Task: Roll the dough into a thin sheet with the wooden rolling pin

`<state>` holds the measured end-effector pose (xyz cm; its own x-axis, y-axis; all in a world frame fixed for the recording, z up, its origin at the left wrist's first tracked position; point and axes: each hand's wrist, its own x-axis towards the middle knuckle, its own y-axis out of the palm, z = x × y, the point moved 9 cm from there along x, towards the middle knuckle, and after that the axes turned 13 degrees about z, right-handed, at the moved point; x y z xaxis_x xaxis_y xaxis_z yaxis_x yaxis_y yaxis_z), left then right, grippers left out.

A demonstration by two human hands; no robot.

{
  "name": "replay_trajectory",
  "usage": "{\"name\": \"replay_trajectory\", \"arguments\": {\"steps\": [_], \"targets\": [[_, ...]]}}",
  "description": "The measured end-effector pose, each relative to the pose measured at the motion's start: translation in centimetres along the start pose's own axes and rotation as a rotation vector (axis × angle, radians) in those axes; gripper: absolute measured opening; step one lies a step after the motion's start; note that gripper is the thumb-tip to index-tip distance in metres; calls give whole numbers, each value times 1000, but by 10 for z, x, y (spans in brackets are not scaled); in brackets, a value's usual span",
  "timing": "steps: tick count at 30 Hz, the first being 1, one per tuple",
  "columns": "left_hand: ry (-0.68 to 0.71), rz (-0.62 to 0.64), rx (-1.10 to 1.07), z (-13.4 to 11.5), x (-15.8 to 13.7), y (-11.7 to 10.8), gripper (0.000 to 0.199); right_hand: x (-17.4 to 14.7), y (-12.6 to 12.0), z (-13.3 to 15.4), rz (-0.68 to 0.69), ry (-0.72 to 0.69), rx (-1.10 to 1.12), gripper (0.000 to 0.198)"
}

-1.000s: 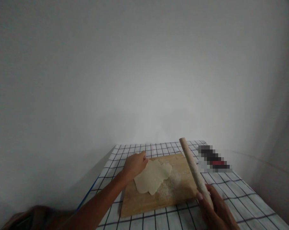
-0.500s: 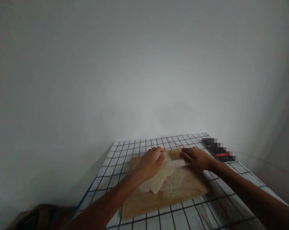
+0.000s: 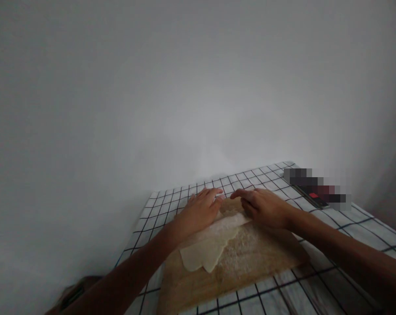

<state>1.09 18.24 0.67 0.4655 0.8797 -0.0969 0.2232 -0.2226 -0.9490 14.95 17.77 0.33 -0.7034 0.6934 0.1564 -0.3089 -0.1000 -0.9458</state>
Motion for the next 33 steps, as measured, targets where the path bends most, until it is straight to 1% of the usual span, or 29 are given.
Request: {"name": "replay_trajectory", "arguments": {"steps": [3, 6, 8, 12, 15, 17, 21, 24, 26, 27, 30, 32, 33], "targets": [[-81, 17, -66, 12, -22, -5, 45, 12, 12, 15, 46, -29, -63, 40], [-109, 30, -79, 17, -40, 1, 43, 18, 19, 22, 92, -48, -112, 40], [-117, 3, -33, 18, -47, 7, 42, 19, 18, 25, 76, -48, -118, 41], [-133, -115, 87, 22, -50, 12, 42, 22, 14, 25, -33, -56, -123, 45], [-146, -176, 141, 23, -52, 11, 43, 26, 21, 23, -7, -82, -79, 38], [-151, -173, 164, 23, -55, 14, 44, 27, 25, 25, 25, -111, -52, 38], [-134, -184, 206, 16, -62, 19, 42, 23, 18, 40, 16, -200, -84, 47], [-102, -174, 237, 14, -62, 22, 42, 20, 16, 49, 56, -259, -15, 53], [-92, -171, 246, 15, -60, 22, 42, 22, 18, 47, 77, -237, 34, 55], [-92, -174, 245, 16, -59, 21, 42, 24, 20, 44, 79, -208, 37, 53], [-92, -171, 225, 19, -57, 18, 42, 30, 26, 31, 39, -72, -22, 36], [-87, -171, 206, 17, -58, 14, 41, 32, 29, 26, 14, 1, -83, 37], [-83, -177, 199, 15, -59, 12, 41, 32, 31, 25, 12, 15, -107, 39]]}}
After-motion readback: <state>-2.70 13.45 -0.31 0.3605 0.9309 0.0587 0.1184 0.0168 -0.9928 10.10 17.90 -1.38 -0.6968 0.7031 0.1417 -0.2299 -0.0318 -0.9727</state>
